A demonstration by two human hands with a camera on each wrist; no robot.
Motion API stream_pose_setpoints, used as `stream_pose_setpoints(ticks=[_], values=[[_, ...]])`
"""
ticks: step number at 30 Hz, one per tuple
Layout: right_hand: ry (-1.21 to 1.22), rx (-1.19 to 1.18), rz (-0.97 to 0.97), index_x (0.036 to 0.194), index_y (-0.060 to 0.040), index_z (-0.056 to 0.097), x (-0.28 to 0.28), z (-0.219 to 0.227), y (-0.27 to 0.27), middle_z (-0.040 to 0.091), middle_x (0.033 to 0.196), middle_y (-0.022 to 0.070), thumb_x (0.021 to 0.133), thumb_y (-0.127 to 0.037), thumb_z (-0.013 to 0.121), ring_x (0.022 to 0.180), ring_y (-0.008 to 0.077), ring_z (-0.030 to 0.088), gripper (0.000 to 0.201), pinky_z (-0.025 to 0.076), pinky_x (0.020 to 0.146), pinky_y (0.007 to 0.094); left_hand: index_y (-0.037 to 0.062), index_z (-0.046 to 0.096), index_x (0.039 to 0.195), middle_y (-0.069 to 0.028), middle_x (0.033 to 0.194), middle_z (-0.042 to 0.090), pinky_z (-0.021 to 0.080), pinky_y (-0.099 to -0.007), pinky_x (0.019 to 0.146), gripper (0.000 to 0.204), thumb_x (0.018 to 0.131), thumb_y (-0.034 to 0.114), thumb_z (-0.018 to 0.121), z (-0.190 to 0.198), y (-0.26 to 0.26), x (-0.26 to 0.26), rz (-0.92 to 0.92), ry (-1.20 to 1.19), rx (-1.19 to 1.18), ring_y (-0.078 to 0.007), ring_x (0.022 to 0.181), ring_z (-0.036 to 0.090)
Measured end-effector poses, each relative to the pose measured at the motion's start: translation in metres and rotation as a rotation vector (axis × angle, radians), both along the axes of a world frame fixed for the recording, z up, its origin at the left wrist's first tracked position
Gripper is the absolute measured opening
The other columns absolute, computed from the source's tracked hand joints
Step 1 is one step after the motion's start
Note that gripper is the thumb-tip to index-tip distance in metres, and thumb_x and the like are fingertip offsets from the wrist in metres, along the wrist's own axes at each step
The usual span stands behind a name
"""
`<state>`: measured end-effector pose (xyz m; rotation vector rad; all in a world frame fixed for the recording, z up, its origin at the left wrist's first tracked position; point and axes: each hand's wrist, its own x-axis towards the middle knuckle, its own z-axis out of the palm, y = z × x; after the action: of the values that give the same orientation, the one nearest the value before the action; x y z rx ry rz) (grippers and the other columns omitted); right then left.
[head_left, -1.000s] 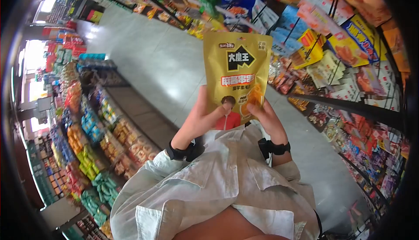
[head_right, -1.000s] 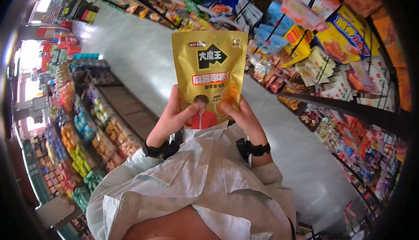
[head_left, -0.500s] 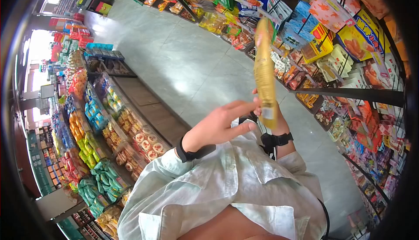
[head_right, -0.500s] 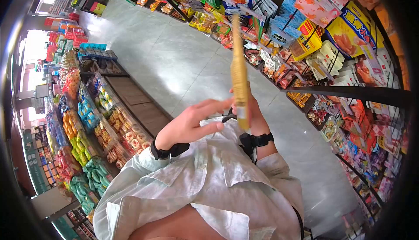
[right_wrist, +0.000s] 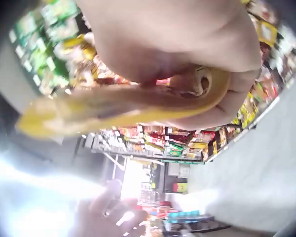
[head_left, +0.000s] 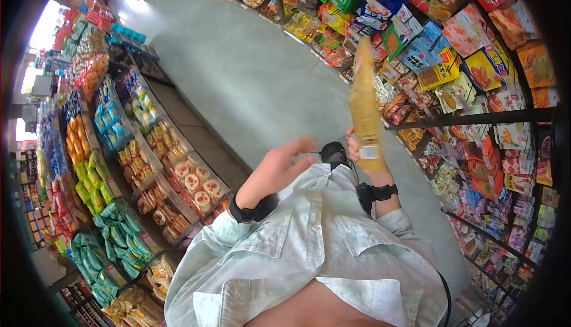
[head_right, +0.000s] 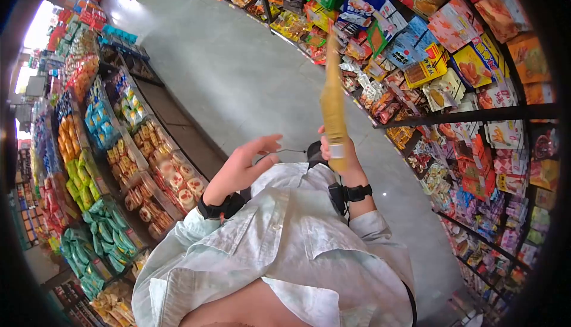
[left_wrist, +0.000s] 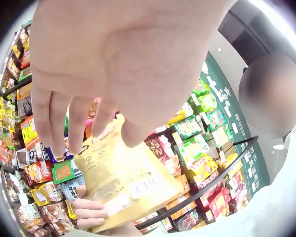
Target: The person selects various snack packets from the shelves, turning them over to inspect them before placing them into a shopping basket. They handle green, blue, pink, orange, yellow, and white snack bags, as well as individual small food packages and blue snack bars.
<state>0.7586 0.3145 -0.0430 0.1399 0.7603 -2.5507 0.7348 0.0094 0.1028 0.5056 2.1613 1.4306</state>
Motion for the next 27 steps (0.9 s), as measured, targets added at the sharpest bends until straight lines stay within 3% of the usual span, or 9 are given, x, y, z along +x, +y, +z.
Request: stream_pose_setpoints(ticks=[2,5,7,12,15,16,18,25,27], values=[[-0.185,0.847,-0.287,0.125,0.0038,0.061,-0.005,0.067,-0.059,0.07,0.096,0.0096,0.101,-0.037,0.062,0.078,0.0181,0.067,0.047,0.055,0.072,0.0325,0.0037,0.038,0.153,-0.0181,0.128,0.065,0.055,-0.0385,0.092,0.058,0.103,0.021,0.061,-0.029,-0.021,0.017,0.235,-0.012,0.155,-0.0272,0.108,0.069],[0.19,1.186,0.032,0.123,0.0026,0.065,0.006,0.08,-0.086,0.075,0.105,0.0134,0.102,-0.04,0.061,0.089,0.0257,0.073,0.048,0.056,0.084,0.0362,0.004,0.015,0.16,-0.0193,0.131,0.062,0.057,-0.0367,0.084,0.073,0.105,0.024,0.059,-0.044,-0.048,0.028,0.451,-0.257,0.295,-0.0244,0.103,0.069],[0.284,1.336,0.146,0.124,0.0002,0.065,0.008,0.098,-0.118,0.076,0.102,0.0155,0.102,-0.039,0.061,0.091,0.0286,0.074,0.045,0.056,0.083,0.0384,0.0072,0.007,0.163,-0.0146,0.136,0.056,0.046,-0.0348,0.102,0.074,0.108,0.023,0.052,-0.046,-0.061,0.035,0.526,-0.449,0.351,-0.0209,0.116,0.06],[0.585,1.614,0.629,0.126,-0.0031,0.065,-0.003,0.185,-0.188,0.076,0.1,0.0157,0.096,-0.028,0.069,0.098,0.0279,0.074,0.039,0.056,0.086,0.0376,0.0097,0.019,0.162,-0.0084,0.135,0.057,0.044,-0.0358,0.105,0.069,0.108,0.038,0.051,-0.086,-0.082,0.045,0.823,-0.657,0.662,-0.0197,0.125,0.054],[0.759,0.765,0.664,0.127,-0.005,0.066,-0.017,0.175,-0.194,0.075,0.105,0.0104,0.09,-0.021,0.077,0.102,0.0212,0.072,0.041,0.055,0.092,0.0352,0.0091,0.03,0.159,-0.0113,0.143,0.054,0.045,-0.0395,0.108,0.07,0.105,0.048,0.052,-0.134,-0.11,0.054,0.682,-0.539,0.902,-0.0242,0.127,0.055],[0.709,0.757,0.678,0.127,-0.0051,0.066,-0.025,0.173,-0.194,0.075,0.109,0.0095,0.088,-0.019,0.079,0.106,0.0203,0.07,0.043,0.053,0.095,0.0354,0.0082,0.035,0.158,-0.0128,0.146,0.052,0.047,-0.0398,0.107,0.071,0.104,0.052,0.052,-0.126,-0.12,0.06,0.539,-0.372,0.846,-0.0263,0.127,0.056],[0.603,0.741,0.712,0.129,-0.0055,0.066,-0.045,0.169,-0.19,0.074,0.115,0.0077,0.085,-0.015,0.083,0.114,0.0184,0.067,0.049,0.049,0.103,0.0359,0.0071,0.035,0.157,-0.0135,0.149,0.051,0.048,-0.039,0.106,0.072,0.104,0.052,0.053,-0.106,-0.129,0.051,0.594,-0.766,1.362,-0.0262,0.128,0.056],[0.369,0.452,0.56,0.138,-0.0018,0.056,-0.129,0.104,-0.166,0.066,0.129,0.0091,0.1,-0.023,0.068,0.118,0.0159,0.063,0.045,0.049,0.105,0.0346,0.0062,0.035,0.152,-0.0108,0.128,0.056,0.054,-0.0393,0.09,0.062,0.104,0.037,0.059,-0.083,-0.11,-0.053,1.127,-0.533,0.503,-0.0169,0.109,0.06],[0.273,0.4,0.522,0.138,-0.0003,0.054,-0.159,0.086,-0.164,0.065,0.131,0.0083,0.103,-0.026,0.064,0.118,0.0146,0.062,0.044,0.049,0.104,0.0334,0.005,0.033,0.151,-0.0101,0.123,0.057,0.053,-0.036,0.09,0.059,0.104,0.03,0.06,-0.064,-0.103,-0.077,1.098,-0.447,0.421,-0.0159,0.109,0.06]])
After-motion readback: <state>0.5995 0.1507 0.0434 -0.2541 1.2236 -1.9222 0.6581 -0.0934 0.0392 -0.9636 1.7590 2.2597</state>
